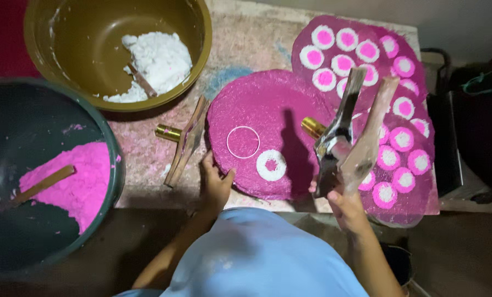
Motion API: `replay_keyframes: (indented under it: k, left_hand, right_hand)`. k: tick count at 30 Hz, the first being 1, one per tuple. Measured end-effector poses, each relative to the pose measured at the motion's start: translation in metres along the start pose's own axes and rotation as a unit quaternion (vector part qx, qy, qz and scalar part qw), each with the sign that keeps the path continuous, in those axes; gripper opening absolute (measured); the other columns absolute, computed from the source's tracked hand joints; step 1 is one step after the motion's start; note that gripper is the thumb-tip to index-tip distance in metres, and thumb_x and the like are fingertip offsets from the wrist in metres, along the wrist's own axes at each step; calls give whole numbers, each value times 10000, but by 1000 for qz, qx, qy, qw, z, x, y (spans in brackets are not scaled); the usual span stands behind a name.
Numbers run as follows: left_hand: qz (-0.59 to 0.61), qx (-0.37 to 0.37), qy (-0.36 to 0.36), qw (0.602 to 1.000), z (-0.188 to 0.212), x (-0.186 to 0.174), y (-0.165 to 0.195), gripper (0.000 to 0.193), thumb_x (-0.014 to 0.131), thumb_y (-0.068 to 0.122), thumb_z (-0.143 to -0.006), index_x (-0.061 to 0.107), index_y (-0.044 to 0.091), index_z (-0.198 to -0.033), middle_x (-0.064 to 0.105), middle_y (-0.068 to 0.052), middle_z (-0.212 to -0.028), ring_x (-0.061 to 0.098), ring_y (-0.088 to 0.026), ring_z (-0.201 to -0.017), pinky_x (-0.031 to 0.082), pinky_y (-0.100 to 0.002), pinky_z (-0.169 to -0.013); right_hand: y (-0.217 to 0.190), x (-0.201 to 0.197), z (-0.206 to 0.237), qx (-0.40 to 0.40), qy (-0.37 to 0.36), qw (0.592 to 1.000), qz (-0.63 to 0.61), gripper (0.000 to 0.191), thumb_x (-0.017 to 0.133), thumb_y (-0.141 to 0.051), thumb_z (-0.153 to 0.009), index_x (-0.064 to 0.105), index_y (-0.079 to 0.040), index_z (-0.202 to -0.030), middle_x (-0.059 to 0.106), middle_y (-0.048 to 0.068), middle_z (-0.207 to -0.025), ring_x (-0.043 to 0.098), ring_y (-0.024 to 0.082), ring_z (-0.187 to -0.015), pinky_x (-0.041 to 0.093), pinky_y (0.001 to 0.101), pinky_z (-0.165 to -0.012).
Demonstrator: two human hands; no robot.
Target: The person uses a hand-held wooden dough press to extrude white dough rings onto round pink trays, placing each ring beside the others and reloading the press with dough from a bowl between presses. At the end, the person lifts the lid off a steamer pot, releasing steam over a tray of the formed pink-and-white cakes.
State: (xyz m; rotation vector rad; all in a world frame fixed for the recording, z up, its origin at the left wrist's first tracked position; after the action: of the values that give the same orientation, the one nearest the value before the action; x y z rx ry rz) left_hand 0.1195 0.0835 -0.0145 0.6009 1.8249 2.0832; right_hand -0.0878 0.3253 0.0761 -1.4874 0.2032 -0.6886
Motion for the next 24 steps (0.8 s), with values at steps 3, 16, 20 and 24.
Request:
replay_keyframes:
  k: [3, 16, 20, 24]
  left_hand:
    - [-322, 184, 60, 927, -1, -4, 29, 894, 802, 138, -711, 374, 12, -1486, 328, -243, -1432, 319, -401, -1343, 272, -564, -1126]
    - [-370, 226, -167, 885, -19, -1, 64, 504, 695, 261, -921, 579, 146, -1397, 351, -137, -1582, 286, -352, -1489, 143, -624, -1219]
    - [333, -41, -345, 877, -72, 1, 99, 779, 678, 454, -984, 426, 23, -1582, 358, -204, -1664, 377, -366, -1486, 304, -550, -1194]
    - [569, -59, -455, 682, -92, 15, 119, 747, 696, 589, -877, 494, 133, -1433, 570, -146, -1497, 517, -304, -1439, 372, -463, -1248]
  right_hand:
    - [-7, 10, -4, 10, 1, 1000, -5, 789, 769, -329, -865, 377, 3, -1464, 600, 176, -1249, 620, 303, -1165, 489, 478, -1045]
    - [-13, 13, -9, 67, -130, 973, 176, 803, 607, -577, -943, 489, 44, -1438, 664, 150, -1154, 660, 254, -1061, 530, 389, -933]
    - [-7, 17, -18, 246, -246, 937, 29, 884, 471, -700, -940, 407, 3, -1472, 688, 188, -1136, 689, 293, -1002, 573, 429, -867]
    - [-17, 30, -34, 432, -262, 863, 20, 846, 362, -675, -953, 429, 6, -1450, 674, 176, -1156, 685, 284, -1063, 527, 399, -922]
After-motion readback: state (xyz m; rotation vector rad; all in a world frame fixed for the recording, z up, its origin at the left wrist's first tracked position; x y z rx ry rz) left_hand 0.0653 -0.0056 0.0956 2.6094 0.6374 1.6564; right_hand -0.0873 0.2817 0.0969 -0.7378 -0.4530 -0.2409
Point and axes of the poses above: each hand's wrist, its own z-axis away from the middle knuckle, its own x-axis out of the palm, y = z × x, the point moved 1 cm from there along -z, towards the middle knuckle
